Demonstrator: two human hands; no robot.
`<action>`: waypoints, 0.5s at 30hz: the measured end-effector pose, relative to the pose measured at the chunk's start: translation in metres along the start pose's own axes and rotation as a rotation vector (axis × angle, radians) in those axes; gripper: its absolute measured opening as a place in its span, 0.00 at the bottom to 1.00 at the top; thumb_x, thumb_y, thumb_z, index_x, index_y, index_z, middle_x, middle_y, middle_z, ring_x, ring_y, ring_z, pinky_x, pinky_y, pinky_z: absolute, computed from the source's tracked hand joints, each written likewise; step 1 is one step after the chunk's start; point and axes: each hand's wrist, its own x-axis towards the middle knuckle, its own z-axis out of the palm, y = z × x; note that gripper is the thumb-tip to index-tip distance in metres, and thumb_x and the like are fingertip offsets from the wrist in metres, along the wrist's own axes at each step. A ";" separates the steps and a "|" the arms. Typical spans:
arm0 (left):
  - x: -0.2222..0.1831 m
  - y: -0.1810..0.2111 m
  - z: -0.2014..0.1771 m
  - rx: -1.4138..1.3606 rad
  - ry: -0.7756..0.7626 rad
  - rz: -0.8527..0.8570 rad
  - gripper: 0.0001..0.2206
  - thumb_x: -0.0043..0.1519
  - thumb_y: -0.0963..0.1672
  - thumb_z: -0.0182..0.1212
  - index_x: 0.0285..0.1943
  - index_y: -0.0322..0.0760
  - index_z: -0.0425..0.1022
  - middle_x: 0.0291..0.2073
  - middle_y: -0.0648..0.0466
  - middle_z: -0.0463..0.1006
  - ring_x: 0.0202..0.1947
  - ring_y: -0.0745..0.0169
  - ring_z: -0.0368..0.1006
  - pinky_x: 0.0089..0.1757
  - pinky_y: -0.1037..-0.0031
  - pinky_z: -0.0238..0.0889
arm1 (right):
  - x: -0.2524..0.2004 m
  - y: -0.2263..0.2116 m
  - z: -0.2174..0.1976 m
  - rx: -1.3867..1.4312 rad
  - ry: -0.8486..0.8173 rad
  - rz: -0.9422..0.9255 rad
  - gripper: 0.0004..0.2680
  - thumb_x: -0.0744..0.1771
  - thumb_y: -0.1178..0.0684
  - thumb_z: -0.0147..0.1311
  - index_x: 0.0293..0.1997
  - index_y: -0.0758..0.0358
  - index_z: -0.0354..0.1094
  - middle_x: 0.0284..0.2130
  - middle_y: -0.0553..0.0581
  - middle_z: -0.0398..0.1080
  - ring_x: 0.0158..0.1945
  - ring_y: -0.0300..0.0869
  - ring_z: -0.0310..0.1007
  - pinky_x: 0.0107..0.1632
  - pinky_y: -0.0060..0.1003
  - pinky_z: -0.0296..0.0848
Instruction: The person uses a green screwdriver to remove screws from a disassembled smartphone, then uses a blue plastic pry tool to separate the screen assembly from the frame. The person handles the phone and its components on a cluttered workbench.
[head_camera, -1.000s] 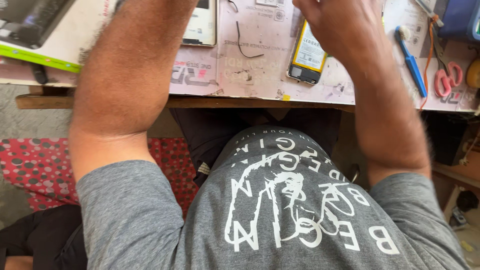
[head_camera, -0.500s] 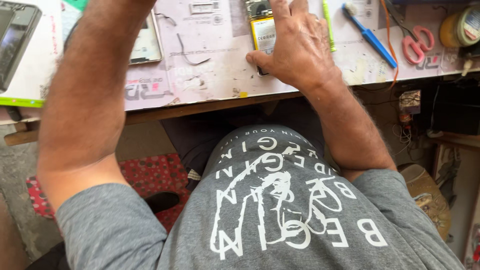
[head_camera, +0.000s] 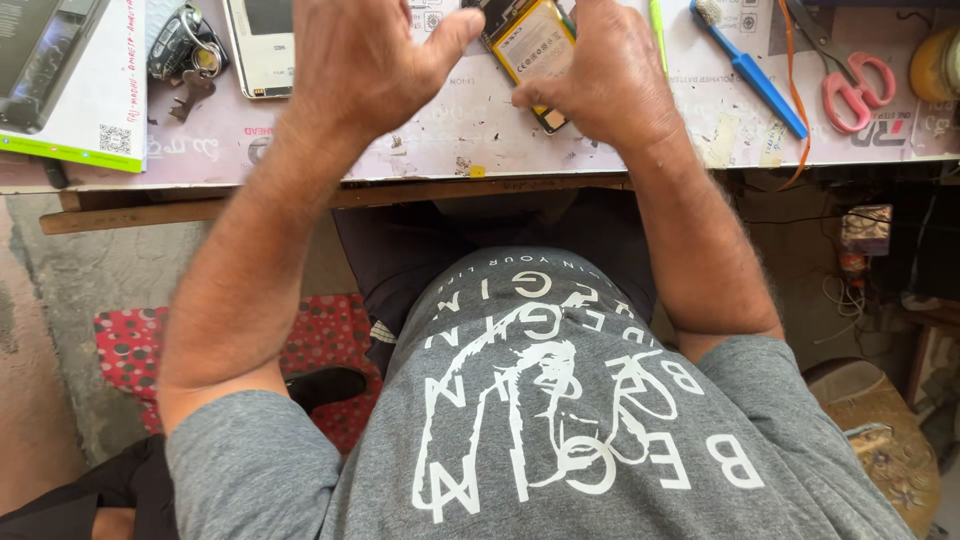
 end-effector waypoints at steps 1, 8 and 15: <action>-0.004 0.004 0.001 -0.002 -0.045 -0.094 0.20 0.61 0.50 0.80 0.31 0.35 0.73 0.19 0.53 0.72 0.19 0.58 0.70 0.26 0.65 0.62 | 0.001 0.004 0.000 0.061 -0.035 0.065 0.24 0.59 0.50 0.81 0.50 0.71 0.68 0.39 0.62 0.75 0.42 0.50 0.79 0.44 0.46 0.78; -0.026 0.037 0.027 -0.672 0.148 -0.427 0.14 0.67 0.42 0.72 0.54 0.30 0.71 0.44 0.53 0.75 0.31 0.71 0.71 0.30 0.77 0.70 | -0.002 0.027 0.002 1.000 -0.145 0.114 0.09 0.71 0.58 0.60 0.54 0.70 0.71 0.44 0.56 0.78 0.45 0.38 0.80 0.50 0.33 0.82; -0.028 0.056 0.051 -1.042 -0.067 -0.584 0.13 0.67 0.41 0.63 0.58 0.29 0.71 0.37 0.51 0.81 0.27 0.73 0.76 0.28 0.82 0.72 | -0.011 0.027 0.007 1.283 -0.226 -0.024 0.14 0.71 0.56 0.61 0.62 0.72 0.67 0.50 0.58 0.76 0.52 0.39 0.77 0.60 0.35 0.78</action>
